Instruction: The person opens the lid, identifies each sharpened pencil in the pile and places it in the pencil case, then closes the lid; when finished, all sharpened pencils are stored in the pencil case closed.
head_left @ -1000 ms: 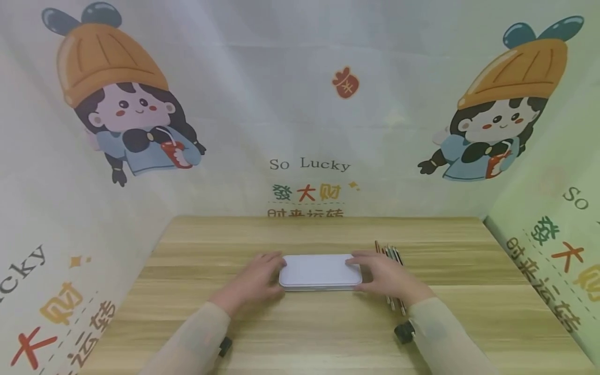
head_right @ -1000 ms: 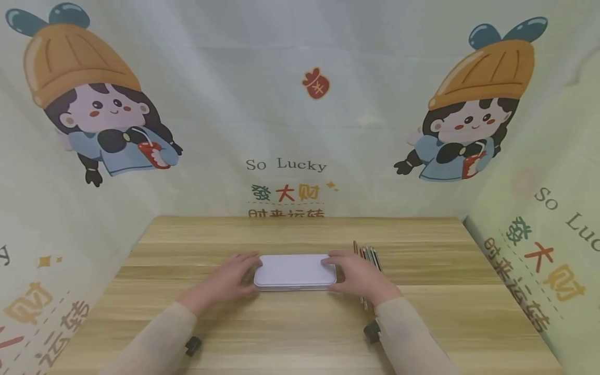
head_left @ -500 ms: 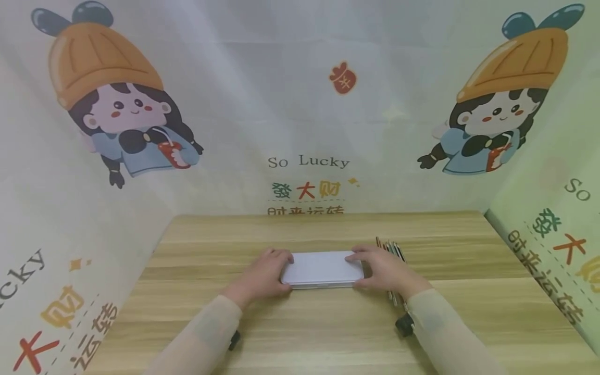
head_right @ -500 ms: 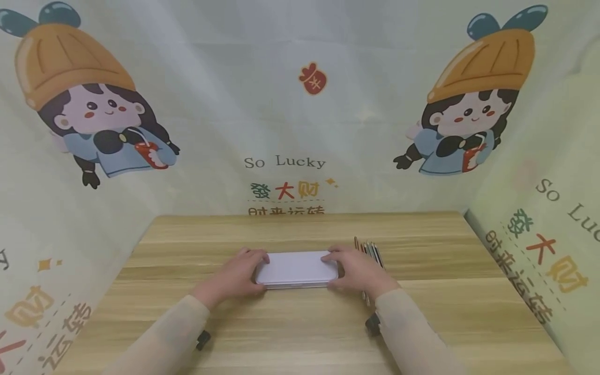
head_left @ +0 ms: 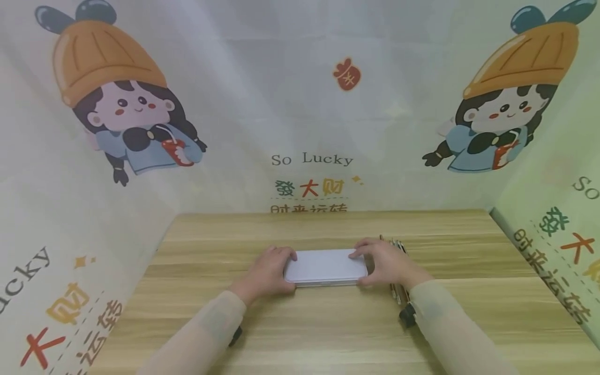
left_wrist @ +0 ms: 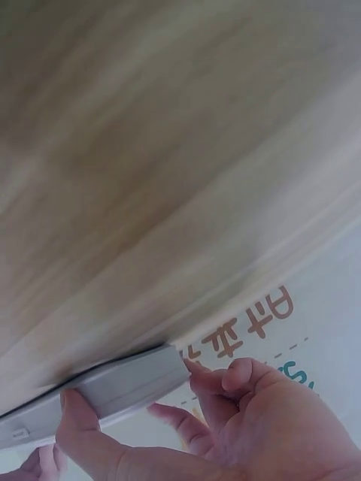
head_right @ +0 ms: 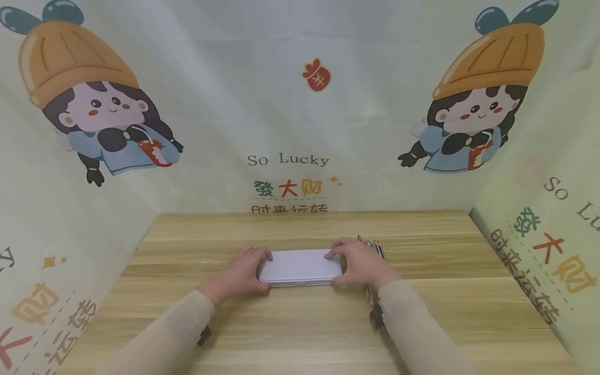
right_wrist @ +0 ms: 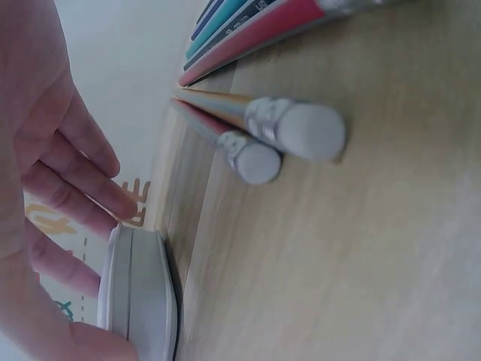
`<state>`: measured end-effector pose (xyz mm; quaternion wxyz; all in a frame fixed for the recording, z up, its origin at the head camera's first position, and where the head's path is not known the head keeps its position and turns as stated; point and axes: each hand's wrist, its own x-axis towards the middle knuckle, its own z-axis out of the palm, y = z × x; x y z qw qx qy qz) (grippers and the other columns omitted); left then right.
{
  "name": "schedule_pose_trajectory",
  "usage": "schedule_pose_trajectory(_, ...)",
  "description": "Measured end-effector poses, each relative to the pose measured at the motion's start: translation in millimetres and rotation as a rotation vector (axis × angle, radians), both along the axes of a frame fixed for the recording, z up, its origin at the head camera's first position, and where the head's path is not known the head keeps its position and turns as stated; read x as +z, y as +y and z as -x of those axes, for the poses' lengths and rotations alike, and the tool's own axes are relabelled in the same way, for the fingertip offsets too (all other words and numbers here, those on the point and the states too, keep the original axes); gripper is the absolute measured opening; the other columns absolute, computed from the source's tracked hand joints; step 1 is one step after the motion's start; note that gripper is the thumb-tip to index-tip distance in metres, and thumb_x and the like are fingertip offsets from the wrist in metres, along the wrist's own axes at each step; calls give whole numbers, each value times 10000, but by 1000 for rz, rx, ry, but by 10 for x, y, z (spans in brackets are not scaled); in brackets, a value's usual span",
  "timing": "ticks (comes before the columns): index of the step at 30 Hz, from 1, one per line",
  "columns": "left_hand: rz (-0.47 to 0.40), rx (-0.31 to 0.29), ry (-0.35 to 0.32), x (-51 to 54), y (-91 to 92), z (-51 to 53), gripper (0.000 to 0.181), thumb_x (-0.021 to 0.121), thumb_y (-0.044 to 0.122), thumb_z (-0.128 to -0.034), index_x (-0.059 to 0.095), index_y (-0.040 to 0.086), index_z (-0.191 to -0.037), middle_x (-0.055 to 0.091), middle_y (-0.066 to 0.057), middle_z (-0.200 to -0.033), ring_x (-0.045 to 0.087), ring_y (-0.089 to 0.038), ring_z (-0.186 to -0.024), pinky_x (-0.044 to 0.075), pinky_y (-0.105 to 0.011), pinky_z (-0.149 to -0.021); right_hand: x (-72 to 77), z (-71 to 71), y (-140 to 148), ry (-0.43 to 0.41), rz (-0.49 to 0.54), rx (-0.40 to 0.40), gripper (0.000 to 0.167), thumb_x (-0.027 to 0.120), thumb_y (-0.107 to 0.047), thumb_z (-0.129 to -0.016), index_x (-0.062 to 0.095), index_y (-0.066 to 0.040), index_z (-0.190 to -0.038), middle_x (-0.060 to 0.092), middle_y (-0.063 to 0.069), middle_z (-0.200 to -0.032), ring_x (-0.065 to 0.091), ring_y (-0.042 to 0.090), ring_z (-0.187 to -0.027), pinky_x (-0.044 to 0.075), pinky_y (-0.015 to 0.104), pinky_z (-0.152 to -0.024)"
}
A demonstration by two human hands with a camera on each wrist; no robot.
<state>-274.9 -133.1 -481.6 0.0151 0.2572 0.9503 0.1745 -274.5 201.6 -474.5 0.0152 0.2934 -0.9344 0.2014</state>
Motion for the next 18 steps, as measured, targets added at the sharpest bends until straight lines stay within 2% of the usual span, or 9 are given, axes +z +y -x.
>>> schedule_pose_trajectory(6, -19, 20, -14, 18, 8, 47, 625, 896, 288, -660, 627, 121, -1198, 694, -14, -1060, 491, -158, -926, 493, -324, -825, -9, 71, 30, -26, 49, 10, 582, 917, -347, -687, 761, -143, -1209, 644, 121, -1373, 601, 347, -1279, 494, 520, -1096)
schedule_pose_trajectory(11, -31, 18, -19, -22, -2, 53, 641, 908, 309, -651, 633, 120, -1198, 669, -8, -1041, 499, -150, -918, 499, -327, -820, -26, 73, 53, -39, 89, 15, 572, 928, -357, -672, 767, -155, -1182, 646, 140, -1365, 586, 375, -1289, 473, 561, -1106)
schedule_pose_trajectory(18, -57, 18, -24, -73, 6, 33, 649, 907, 280, -632, 629, 106, -1192, 640, -5, -1021, 499, -151, -907, 503, -326, -812, -57, 61, 63, -34, 63, -16, 598, 916, -403, -659, 771, -213, -1207, 648, 103, -1369, 596, 357, -1277, 490, 559, -1082)
